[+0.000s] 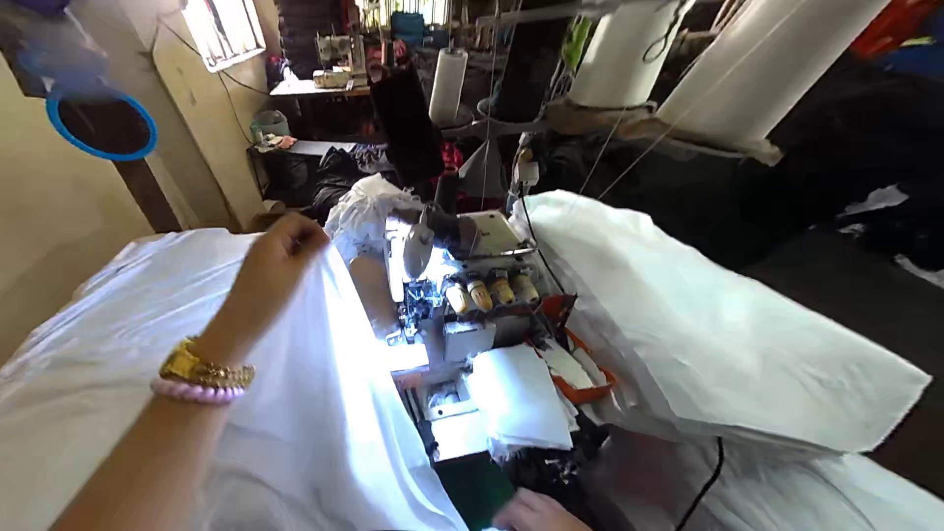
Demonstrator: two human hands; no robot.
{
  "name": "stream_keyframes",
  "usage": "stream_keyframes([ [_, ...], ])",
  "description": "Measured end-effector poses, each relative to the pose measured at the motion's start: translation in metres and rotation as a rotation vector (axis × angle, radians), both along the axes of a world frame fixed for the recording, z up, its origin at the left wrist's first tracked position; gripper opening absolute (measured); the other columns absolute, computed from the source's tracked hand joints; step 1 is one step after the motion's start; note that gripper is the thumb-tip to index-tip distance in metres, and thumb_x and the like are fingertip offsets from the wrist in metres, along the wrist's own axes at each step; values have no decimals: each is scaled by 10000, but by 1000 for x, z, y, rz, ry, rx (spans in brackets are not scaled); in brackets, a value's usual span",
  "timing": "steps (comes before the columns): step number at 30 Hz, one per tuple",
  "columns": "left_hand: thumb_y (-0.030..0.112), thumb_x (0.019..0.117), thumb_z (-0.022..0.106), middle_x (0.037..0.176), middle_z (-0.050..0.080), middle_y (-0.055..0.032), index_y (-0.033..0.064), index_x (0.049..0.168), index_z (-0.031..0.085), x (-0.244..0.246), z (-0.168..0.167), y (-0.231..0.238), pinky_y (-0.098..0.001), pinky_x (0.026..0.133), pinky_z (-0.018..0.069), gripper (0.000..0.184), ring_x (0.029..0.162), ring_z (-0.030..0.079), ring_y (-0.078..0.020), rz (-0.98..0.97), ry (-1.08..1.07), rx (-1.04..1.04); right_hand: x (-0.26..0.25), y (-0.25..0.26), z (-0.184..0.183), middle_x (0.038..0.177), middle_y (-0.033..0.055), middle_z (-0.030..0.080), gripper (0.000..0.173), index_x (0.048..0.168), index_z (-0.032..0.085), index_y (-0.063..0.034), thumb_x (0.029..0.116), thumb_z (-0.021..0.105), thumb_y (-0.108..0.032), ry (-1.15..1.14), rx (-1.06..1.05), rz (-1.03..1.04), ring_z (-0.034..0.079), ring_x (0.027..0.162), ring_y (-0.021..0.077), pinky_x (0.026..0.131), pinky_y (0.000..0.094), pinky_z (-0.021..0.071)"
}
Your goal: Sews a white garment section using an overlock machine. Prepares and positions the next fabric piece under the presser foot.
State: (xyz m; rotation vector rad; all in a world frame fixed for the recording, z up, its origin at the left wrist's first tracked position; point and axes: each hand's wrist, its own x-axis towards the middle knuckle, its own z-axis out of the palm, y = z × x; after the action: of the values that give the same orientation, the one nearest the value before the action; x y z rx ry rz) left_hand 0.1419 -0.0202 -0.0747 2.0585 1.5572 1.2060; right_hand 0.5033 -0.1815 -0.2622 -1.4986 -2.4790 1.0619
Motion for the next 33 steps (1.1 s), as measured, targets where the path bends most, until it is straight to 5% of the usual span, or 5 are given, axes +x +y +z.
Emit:
stream_keyframes([
  [6,181,1041,580,850,611,34,127,1005,621,16,7,-19,-185,618,459,77,702,557,-30,-62,-11,106,-96,49,-5,1253,267,643,355,1094,626,77,924,757,-206,615,464,-277,678,1121,308,956,413,575],
  [12,136,993,644,866,664,66,125,999,677,0,9,-27,-139,663,490,34,741,603,7,-30,-98,128,-134,62,-10,887,100,674,407,1090,595,24,837,815,-206,721,368,-457,660,771,152,725,326,575],
  [15,107,994,639,906,677,53,103,1012,700,-4,2,-26,-138,692,505,63,765,612,10,-34,-127,115,-126,64,-28,984,64,693,280,1101,567,-4,921,737,-134,911,406,-334,684,834,64,771,225,595],
  [26,144,983,644,882,635,91,126,993,661,0,6,-18,-123,727,493,27,797,591,27,-112,-209,245,-125,72,-29,982,74,703,109,873,745,-81,882,687,-173,586,653,-329,684,931,142,812,266,581],
  [33,104,1008,616,914,648,-11,53,1021,657,14,-24,-21,-214,716,508,67,783,595,-42,-29,-106,104,-75,11,-6,906,108,711,143,871,709,36,926,681,-92,767,81,-255,689,837,121,771,294,587],
])
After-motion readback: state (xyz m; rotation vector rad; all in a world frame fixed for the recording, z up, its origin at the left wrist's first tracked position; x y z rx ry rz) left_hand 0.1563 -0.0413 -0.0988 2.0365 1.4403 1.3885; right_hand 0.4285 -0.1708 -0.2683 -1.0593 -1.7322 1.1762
